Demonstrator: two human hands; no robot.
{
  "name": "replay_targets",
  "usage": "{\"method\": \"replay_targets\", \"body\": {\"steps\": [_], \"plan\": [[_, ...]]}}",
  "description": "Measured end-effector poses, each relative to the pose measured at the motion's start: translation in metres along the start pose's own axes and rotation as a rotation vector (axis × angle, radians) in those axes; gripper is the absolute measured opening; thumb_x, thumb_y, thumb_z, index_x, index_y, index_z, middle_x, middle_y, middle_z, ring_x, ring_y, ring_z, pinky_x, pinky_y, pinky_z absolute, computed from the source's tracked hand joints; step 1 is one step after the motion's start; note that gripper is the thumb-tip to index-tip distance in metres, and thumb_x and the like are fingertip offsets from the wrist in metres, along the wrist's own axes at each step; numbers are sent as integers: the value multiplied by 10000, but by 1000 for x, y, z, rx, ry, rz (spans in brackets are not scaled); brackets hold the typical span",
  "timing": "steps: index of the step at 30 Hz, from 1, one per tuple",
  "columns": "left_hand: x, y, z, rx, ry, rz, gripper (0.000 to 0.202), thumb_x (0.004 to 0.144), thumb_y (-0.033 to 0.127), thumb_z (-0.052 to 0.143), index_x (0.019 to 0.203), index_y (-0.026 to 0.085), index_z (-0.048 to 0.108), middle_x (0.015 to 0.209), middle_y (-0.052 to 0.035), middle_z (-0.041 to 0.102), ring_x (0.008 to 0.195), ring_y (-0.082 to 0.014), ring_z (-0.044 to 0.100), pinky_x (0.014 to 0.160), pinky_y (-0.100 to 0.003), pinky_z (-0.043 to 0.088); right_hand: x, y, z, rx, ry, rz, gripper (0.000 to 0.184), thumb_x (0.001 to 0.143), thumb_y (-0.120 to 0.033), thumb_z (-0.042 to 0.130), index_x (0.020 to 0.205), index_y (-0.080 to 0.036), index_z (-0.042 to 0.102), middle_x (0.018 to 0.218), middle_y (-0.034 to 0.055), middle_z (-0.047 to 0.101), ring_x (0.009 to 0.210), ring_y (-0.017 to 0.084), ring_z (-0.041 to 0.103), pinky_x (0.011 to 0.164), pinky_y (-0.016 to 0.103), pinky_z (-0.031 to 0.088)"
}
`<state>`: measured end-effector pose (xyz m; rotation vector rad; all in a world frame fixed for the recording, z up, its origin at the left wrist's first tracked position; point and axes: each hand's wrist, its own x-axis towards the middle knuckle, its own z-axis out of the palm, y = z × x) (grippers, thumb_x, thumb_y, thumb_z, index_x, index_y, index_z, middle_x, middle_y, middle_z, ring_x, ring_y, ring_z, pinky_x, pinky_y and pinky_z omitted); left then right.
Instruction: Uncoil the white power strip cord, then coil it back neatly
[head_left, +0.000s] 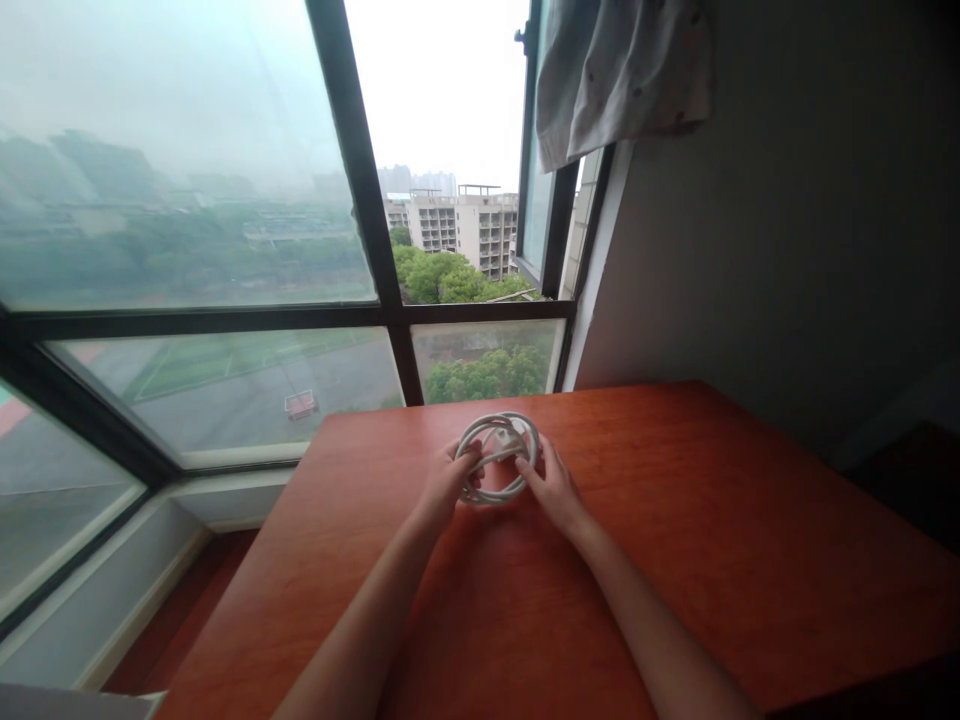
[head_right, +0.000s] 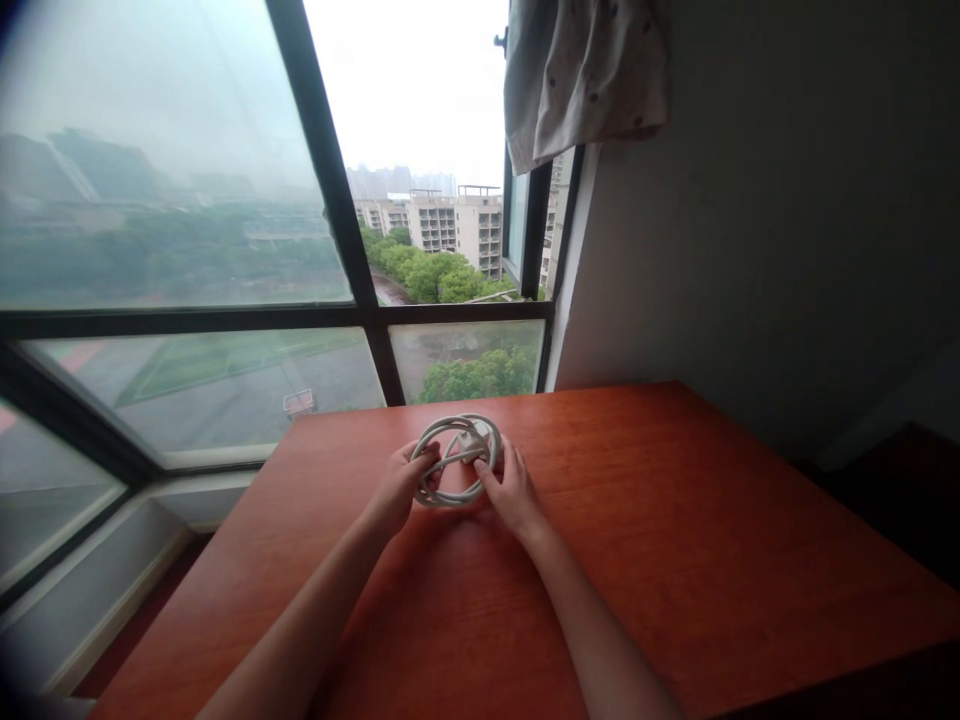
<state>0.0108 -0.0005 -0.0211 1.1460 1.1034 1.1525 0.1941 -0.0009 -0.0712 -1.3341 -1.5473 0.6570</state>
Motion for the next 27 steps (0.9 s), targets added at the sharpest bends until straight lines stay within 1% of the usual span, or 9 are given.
{"method": "replay_targets", "body": {"steps": [2, 5, 9, 13, 15, 18, 20, 23, 27], "plan": [[-5, 0, 9, -67, -81, -50, 422, 739, 543, 660, 826, 149, 535, 546, 25, 551, 436, -90, 482, 426, -187, 370, 1, 3, -1, -23, 29, 25, 508, 770, -351, 626, 1249, -208, 535, 1128, 89, 649, 1060, 239, 601, 920, 372, 484], [-10, 1, 19, -88, -152, -73, 444, 731, 540, 670, 895, 150, 536, 532, 31, 553, 425, -95, 487, 420, -185, 370, 4, 9, -1, -32, 55, 65, 516, 714, -259, 634, 1219, -217, 539, 1091, 74, 659, 1036, 236, 605, 914, 378, 481], [-13, 2, 24, -2, -142, -62, 427, 739, 519, 670, 914, 149, 547, 539, 18, 576, 442, -106, 517, 441, -191, 398, 7, 15, -3, -38, 71, 134, 466, 702, -252, 607, 1163, -218, 551, 1035, 52, 678, 951, 219, 630, 862, 353, 497], [-10, -2, 23, 90, -127, -7, 382, 782, 493, 634, 927, 146, 573, 561, 10, 582, 461, -110, 529, 453, -193, 405, 9, 18, -4, -14, 54, 167, 417, 696, -289, 606, 1106, -215, 575, 944, 28, 697, 846, 201, 649, 781, 318, 512], [-7, -6, 20, 153, -93, 91, 365, 810, 471, 606, 980, 148, 591, 619, -3, 605, 504, -122, 559, 487, -208, 431, 9, 20, -3, 14, 41, 170, 406, 695, -290, 605, 1094, -219, 586, 921, 18, 703, 822, 196, 656, 755, 307, 514], [-4, -12, 17, 305, 40, 300, 328, 849, 389, 568, 1104, 183, 579, 803, -33, 666, 658, -154, 632, 613, -244, 484, 7, 20, -3, 58, 30, 176, 412, 711, -316, 609, 1111, -221, 593, 914, 18, 711, 807, 199, 665, 728, 302, 514], [-3, -15, 16, 399, 121, 402, 326, 858, 336, 558, 1158, 209, 558, 929, -51, 683, 783, -177, 656, 702, -267, 497, 6, 19, -3, 62, 38, 169, 429, 712, -354, 629, 1117, -215, 601, 906, 24, 716, 796, 208, 666, 709, 303, 513], [-2, -16, 14, 491, 167, 451, 357, 847, 336, 583, 1184, 223, 552, 1001, -64, 682, 833, -188, 657, 727, -279, 498, 5, 15, -4, 43, 54, 152, 409, 693, -380, 661, 1064, -208, 633, 891, 30, 721, 793, 215, 660, 702, 301, 510], [0, -13, 6, 560, 177, 471, 434, 812, 390, 638, 1203, 225, 551, 998, -67, 684, 806, -188, 651, 688, -271, 493, 6, 12, -3, 131, 38, 151, 399, 653, -270, 658, 1046, -204, 646, 914, 25, 722, 808, 203, 654, 730, 293, 511]]}}
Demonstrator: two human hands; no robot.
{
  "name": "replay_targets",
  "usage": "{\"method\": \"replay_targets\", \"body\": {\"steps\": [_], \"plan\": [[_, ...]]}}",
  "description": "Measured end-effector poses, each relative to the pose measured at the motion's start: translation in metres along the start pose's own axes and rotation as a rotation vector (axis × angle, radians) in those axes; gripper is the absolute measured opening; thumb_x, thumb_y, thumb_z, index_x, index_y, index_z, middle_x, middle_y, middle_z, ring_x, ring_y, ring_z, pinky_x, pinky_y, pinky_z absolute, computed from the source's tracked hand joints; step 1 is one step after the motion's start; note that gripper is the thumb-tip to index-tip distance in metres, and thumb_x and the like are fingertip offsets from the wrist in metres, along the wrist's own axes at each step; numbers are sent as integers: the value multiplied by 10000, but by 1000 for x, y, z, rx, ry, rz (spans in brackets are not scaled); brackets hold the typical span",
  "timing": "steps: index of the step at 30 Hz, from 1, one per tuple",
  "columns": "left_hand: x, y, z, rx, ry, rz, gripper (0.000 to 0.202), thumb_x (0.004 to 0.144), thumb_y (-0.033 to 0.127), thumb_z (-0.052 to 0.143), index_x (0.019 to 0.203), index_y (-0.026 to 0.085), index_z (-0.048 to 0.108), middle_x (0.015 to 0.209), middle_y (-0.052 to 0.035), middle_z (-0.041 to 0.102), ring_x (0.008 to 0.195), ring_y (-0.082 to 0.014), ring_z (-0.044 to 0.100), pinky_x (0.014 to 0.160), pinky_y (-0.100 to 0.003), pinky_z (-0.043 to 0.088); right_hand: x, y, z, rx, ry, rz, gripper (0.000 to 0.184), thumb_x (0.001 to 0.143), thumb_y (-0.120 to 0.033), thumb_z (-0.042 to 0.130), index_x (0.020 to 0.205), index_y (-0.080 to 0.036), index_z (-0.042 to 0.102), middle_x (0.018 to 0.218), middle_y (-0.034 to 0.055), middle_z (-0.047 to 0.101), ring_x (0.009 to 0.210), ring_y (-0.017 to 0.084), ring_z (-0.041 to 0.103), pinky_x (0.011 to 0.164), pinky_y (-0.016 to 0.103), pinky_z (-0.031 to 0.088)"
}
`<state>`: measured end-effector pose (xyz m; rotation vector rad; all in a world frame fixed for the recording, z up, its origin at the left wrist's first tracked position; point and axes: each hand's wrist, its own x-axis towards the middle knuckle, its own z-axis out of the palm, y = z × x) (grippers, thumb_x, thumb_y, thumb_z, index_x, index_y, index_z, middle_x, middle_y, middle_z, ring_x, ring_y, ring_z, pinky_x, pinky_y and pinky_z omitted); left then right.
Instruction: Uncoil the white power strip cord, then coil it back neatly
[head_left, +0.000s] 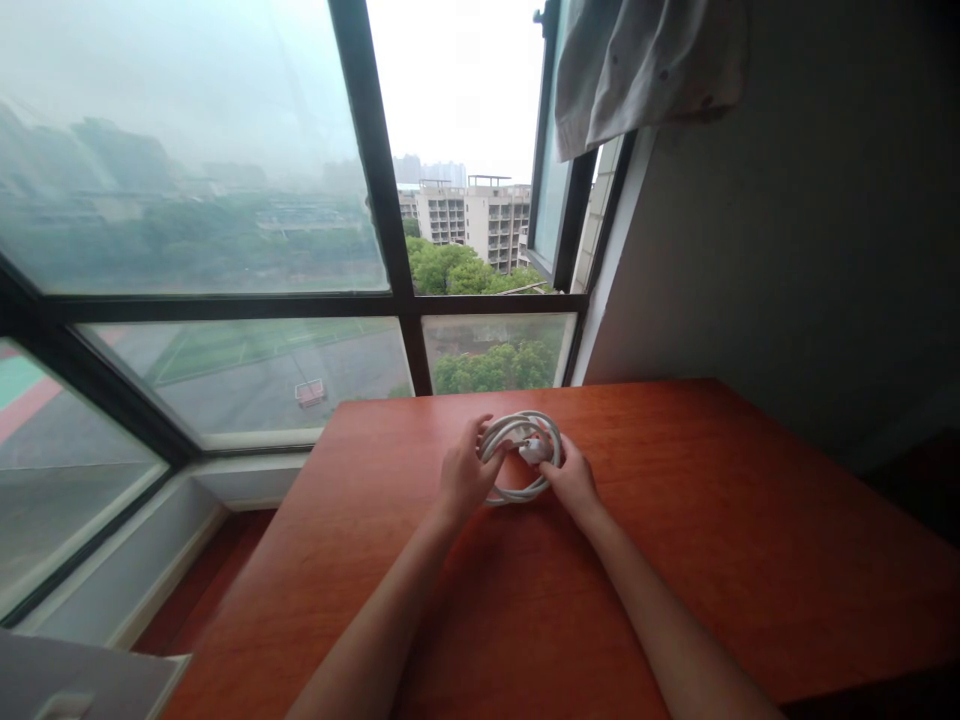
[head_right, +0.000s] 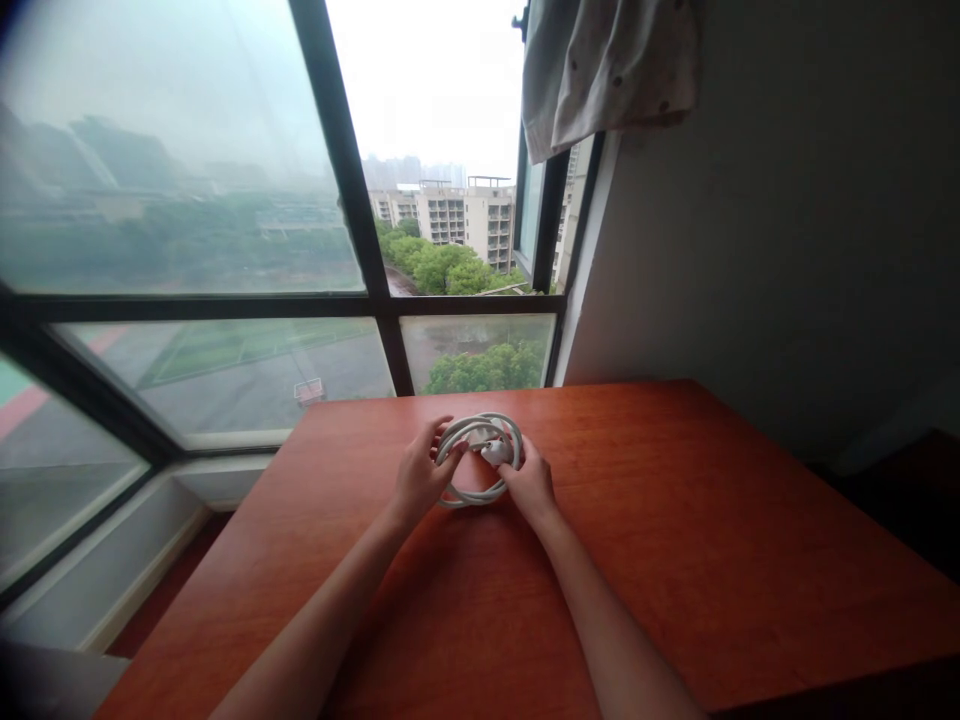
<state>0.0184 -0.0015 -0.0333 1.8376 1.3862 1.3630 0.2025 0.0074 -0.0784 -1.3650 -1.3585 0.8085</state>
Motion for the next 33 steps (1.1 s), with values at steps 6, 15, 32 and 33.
{"method": "replay_targets", "body": {"steps": [6, 15, 32, 33], "plan": [[4, -4, -6, -16, -20, -13, 326, 862, 398, 567, 1126, 208, 588, 933, -53, 702, 769, -176, 646, 691, -270, 479, -2, -13, 1, 343, -92, 82, 407, 604, -205, 672, 1009, -169, 642, 821, 9, 699, 720, 178, 626, 640, 259, 505], [5, 9, -10, -444, -338, -212, 429, 828, 494, 598, 1077, 144, 599, 806, -51, 659, 689, -155, 608, 617, -244, 482, -5, -31, -7, 699, -156, 217, 458, 617, -297, 766, 1037, -173, 629, 880, 31, 700, 669, 151, 615, 626, 258, 501], [18, 15, -38, 9, -179, -32, 304, 819, 445, 602, 742, 155, 556, 653, 10, 539, 593, -111, 475, 565, -226, 360, 6, -15, -13, 386, 126, 77, 364, 817, -490, 565, 1012, -194, 648, 1016, 50, 699, 958, 231, 631, 855, 341, 494], [17, 19, -41, 103, -190, 19, 298, 837, 436, 580, 730, 161, 547, 627, 18, 523, 566, -106, 452, 545, -225, 331, 6, -14, -14, 303, 144, 39, 361, 832, -488, 541, 1007, -192, 652, 1031, 59, 696, 979, 238, 624, 878, 352, 483]]}}
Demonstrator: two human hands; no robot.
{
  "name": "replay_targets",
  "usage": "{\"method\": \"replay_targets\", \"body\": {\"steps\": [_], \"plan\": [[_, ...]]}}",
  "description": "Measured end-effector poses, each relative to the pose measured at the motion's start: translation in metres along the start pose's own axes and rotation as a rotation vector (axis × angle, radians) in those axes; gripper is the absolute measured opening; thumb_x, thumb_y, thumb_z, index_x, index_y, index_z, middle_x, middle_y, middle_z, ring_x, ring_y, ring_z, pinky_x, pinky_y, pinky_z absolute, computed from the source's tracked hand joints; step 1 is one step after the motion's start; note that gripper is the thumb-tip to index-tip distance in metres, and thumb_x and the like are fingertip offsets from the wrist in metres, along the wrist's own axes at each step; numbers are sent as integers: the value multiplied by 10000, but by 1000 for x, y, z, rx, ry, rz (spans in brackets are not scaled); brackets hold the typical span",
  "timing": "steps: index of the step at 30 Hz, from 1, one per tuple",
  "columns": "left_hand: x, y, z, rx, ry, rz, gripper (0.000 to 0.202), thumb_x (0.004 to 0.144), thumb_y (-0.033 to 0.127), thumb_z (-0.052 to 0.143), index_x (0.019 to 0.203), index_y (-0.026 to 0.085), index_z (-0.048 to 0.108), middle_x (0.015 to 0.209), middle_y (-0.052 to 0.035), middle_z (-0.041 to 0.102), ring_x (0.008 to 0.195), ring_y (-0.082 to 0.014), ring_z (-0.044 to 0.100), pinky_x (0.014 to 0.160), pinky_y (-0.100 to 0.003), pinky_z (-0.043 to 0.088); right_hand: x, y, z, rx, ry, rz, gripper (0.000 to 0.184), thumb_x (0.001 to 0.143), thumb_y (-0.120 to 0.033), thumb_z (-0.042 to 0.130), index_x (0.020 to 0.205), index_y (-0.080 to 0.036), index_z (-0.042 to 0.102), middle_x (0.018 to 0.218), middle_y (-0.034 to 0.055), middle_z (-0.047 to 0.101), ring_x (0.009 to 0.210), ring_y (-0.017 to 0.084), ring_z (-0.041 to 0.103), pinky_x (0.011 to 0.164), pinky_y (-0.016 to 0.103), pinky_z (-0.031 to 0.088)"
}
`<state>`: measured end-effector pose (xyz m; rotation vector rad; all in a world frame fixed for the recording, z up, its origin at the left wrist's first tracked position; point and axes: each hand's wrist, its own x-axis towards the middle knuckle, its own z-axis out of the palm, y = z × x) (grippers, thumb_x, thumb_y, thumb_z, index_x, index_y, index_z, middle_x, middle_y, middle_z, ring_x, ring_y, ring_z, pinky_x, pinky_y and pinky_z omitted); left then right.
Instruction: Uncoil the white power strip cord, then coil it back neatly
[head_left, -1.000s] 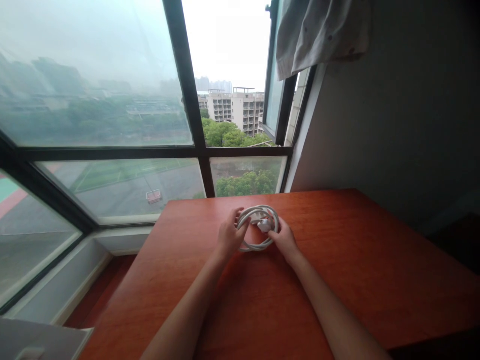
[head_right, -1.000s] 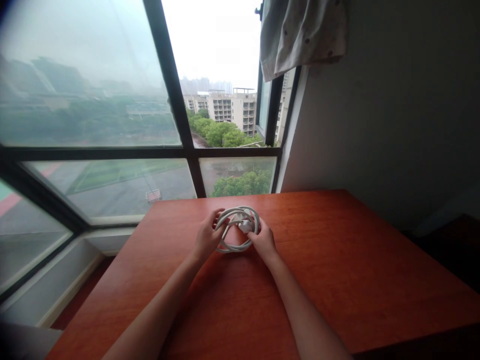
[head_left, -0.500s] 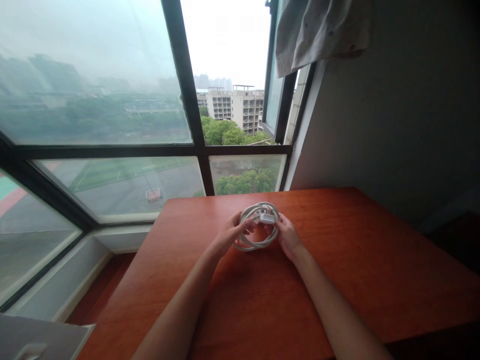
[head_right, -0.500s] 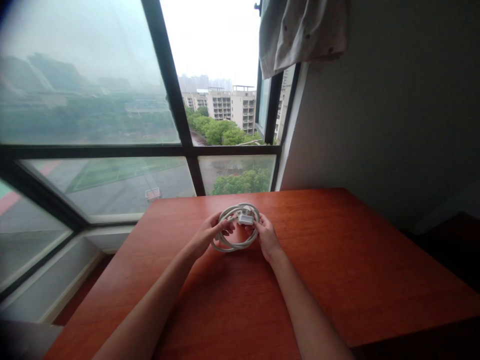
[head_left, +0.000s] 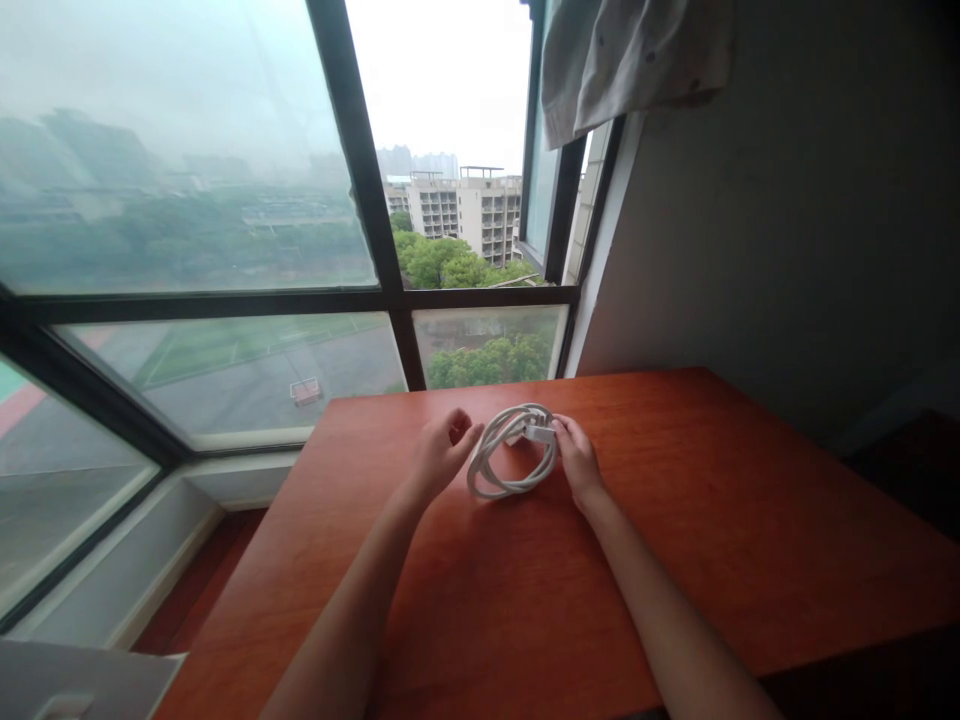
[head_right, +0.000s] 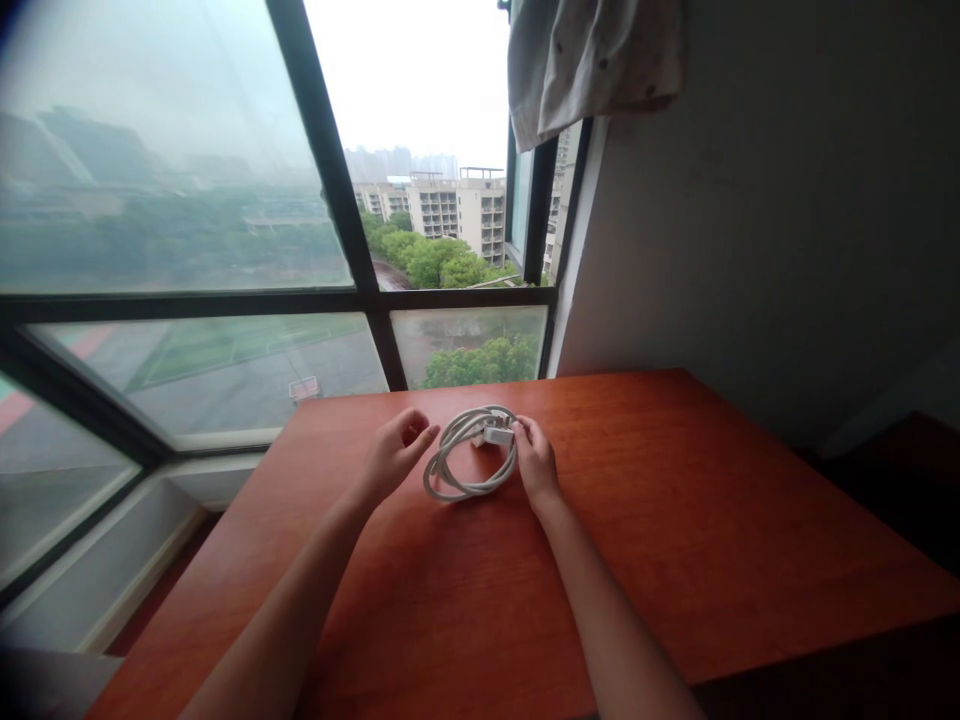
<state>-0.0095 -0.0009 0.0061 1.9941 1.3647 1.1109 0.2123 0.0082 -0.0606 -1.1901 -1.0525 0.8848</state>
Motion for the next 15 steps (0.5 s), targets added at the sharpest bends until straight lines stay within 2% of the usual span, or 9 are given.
{"method": "replay_targets", "body": {"steps": [4, 7, 11, 15], "plan": [[-6, 18, -8, 224, -173, 145, 302, 886, 410, 517, 705, 171, 558, 644, 9, 554, 560, -109, 448, 528, -232, 282, 0, 2, -5, -243, 17, -148, 372, 891, -461, 446, 1039, -190, 653, 1074, 90, 681, 1015, 255, 613, 917, 397, 462], [-8, 21, -8, 259, -177, 163, 279, 903, 384, 492, 739, 176, 579, 705, -7, 592, 598, -121, 485, 555, -236, 308, 0, 3, -6, -278, 32, -265, 370, 894, -430, 461, 1124, -186, 616, 1155, 111, 637, 1058, 249, 595, 923, 397, 473], [-6, 14, -5, 197, -214, 116, 258, 919, 383, 463, 842, 188, 613, 708, -1, 614, 606, -128, 510, 568, -237, 326, -2, 5, -4, -277, 0, -344, 423, 901, -405, 482, 1268, -199, 519, 1239, 122, 576, 1120, 240, 568, 955, 410, 474], [-5, 14, -1, 179, -191, 122, 304, 901, 422, 484, 744, 173, 561, 650, 10, 553, 584, -122, 459, 549, -236, 304, -8, 3, 1, -403, -29, -475, 454, 901, -379, 494, 1313, -189, 475, 1288, 140, 532, 1207, 262, 506, 1039, 465, 411]]}}
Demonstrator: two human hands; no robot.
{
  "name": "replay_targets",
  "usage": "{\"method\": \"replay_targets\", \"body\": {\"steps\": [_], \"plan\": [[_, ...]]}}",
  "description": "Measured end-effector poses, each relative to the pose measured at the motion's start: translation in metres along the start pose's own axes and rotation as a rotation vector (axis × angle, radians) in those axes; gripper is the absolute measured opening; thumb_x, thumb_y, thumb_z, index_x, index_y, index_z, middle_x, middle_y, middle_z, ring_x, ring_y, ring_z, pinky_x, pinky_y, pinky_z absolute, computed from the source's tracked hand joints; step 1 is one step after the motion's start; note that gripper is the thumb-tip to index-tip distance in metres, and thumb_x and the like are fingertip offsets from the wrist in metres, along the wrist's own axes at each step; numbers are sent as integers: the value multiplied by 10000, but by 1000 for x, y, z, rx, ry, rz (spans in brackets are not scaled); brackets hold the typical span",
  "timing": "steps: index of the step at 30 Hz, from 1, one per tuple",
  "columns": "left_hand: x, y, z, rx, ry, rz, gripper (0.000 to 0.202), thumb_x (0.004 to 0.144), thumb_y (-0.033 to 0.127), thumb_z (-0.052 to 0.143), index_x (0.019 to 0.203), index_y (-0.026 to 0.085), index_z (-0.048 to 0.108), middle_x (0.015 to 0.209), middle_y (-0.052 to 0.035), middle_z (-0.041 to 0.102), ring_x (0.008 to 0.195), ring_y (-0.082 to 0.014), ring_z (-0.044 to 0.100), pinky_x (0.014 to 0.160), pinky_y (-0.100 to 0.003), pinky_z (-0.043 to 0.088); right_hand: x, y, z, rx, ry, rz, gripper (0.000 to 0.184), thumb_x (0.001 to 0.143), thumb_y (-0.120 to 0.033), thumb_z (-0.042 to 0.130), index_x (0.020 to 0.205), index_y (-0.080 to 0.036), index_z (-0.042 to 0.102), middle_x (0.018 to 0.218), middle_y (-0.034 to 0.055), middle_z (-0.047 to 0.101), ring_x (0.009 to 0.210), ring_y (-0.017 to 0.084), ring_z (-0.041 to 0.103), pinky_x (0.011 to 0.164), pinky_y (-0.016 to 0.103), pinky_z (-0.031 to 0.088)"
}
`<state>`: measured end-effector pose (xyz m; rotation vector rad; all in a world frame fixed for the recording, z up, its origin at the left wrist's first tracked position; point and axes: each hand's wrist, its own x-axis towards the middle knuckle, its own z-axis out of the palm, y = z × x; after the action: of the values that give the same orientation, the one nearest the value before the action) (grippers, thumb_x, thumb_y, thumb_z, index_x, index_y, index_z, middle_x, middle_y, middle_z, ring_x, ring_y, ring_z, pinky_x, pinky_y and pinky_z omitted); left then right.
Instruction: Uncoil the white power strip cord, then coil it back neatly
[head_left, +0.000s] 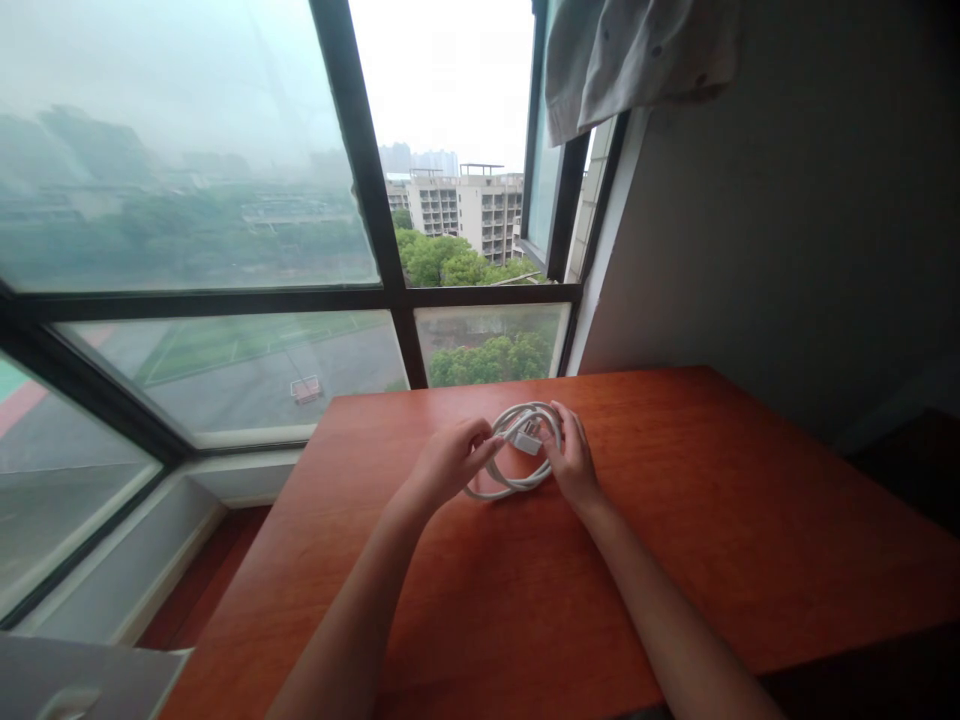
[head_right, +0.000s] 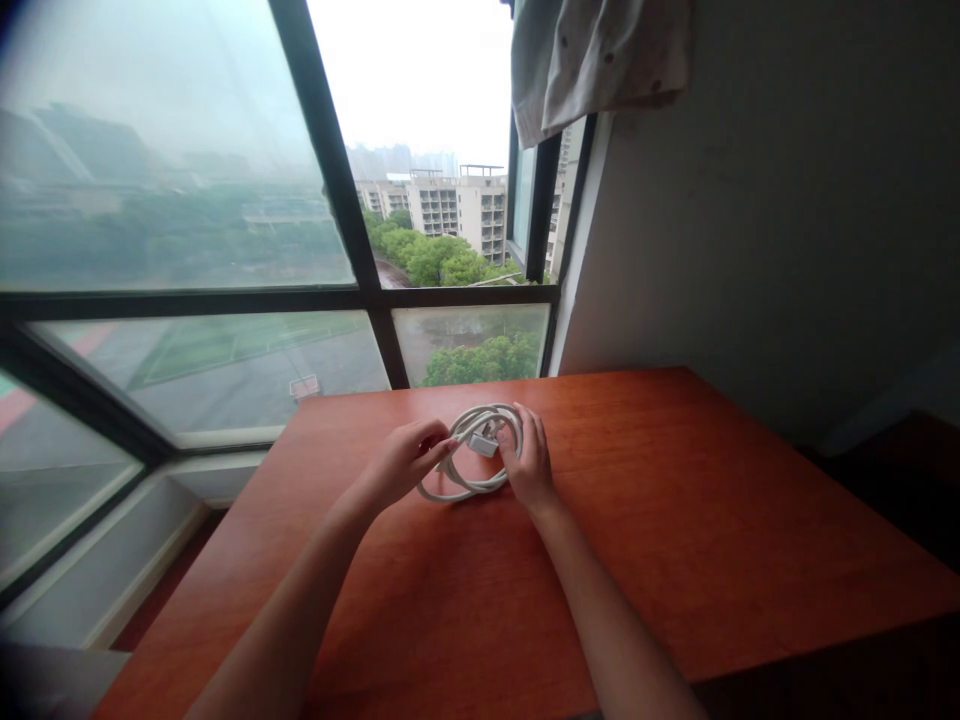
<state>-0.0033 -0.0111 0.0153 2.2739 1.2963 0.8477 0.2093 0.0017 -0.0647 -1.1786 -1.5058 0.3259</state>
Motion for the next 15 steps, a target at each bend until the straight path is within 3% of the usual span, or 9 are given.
{"method": "replay_targets", "body": {"steps": [5, 8, 15], "plan": [[3, 7, 13, -76, 30, -81, 307, 912, 416, 442, 729, 175, 497, 605, 26, 510, 551, -114, 430, 531, -235, 278, -1, -14, -1, -208, 11, -223, 505, 855, -265, 542, 1347, -203, 452, 1394, 145, 444, 1326, 308, 380, 1093, 532, 338], [4, 5, 22, -124, 71, -131, 299, 898, 432, 465, 739, 179, 483, 591, 34, 503, 534, -109, 416, 521, -232, 267, -1, -23, -4, -235, -16, -349, 535, 813, -135, 522, 1335, -237, 463, 1379, 114, 467, 1331, 294, 373, 1103, 533, 328], [5, -2, 28, -390, 94, -201, 374, 841, 518, 543, 715, 177, 455, 555, 45, 476, 514, -94, 411, 483, -203, 275, 0, -35, -12, -156, -123, -375, 599, 732, -93, 567, 1307, -216, 454, 1375, 131, 447, 1310, 301, 394, 1083, 514, 360]]}}
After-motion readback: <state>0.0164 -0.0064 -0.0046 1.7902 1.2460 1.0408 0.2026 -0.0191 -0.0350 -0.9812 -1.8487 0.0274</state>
